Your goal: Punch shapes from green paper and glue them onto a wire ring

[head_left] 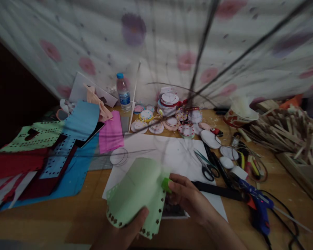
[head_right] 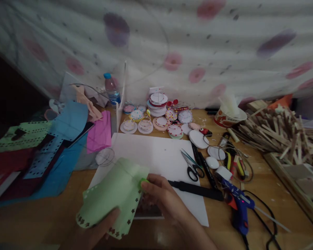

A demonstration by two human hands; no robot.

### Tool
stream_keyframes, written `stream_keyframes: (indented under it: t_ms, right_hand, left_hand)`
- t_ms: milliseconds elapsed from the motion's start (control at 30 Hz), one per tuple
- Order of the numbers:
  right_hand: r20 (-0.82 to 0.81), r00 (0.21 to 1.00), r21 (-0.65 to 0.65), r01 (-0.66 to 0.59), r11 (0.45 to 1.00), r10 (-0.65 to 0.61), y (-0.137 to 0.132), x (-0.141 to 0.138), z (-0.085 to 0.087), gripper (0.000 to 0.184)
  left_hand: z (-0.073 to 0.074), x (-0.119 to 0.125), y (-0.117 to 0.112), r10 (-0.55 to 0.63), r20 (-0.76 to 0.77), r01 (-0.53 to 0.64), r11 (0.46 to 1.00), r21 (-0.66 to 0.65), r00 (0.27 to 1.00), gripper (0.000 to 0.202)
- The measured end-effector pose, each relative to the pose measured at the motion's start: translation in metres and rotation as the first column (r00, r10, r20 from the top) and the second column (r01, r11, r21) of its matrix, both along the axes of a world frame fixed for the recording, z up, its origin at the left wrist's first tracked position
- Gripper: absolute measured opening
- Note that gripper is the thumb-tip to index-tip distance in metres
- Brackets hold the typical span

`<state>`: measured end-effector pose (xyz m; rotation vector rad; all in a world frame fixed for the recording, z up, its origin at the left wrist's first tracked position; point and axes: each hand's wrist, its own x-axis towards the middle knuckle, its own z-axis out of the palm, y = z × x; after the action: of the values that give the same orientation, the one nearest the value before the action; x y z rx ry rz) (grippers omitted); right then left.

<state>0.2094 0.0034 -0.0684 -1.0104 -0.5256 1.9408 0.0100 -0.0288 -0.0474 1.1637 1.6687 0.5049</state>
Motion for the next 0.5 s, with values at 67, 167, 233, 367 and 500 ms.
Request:
stream_keyframes:
  t_ms: [67, 167, 233, 367, 500]
  right_hand:
    - [-0.006, 1.0, 0.021, -0.02, 1.0, 0.021, 0.0006, 0.0014, -0.0011, 0.025]
    - [-0.011, 0.999, 0.05, -0.043, 0.998, 0.044, 0.0011, 0.0009, -0.0025, 0.025]
    - [-0.016, 0.999, 0.052, -0.045, 0.998, 0.046, 0.0008, -0.0004, -0.0029, 0.025]
    - [0.051, 0.998, 0.007, 0.031, 0.999, -0.032, -0.0019, -0.0026, -0.0007, 0.032]
    - [0.131, 0.99, 0.002, 0.056, 0.998, -0.056, -0.0047, -0.0028, 0.0037, 0.036]
  left_hand:
    - [0.0013, -0.0006, -0.0007, -0.005, -0.021, 0.004, 1.0, -0.019, 1.0, 0.029]
    - [0.0022, -0.0006, -0.0014, -0.001, -0.003, 0.001, 1.0, -0.031, 1.0, 0.027]
    - [0.0017, -0.0011, -0.0015, -0.007, 0.025, 0.007, 1.0, -0.018, 1.0, 0.027]
    - [-0.001, -0.0054, -0.0019, -0.028, 0.007, 0.028, 0.999, -0.019, 1.0, 0.028]
    - [-0.0022, -0.0073, -0.0033, -0.04, -0.053, 0.038, 0.999, -0.032, 0.998, 0.028]
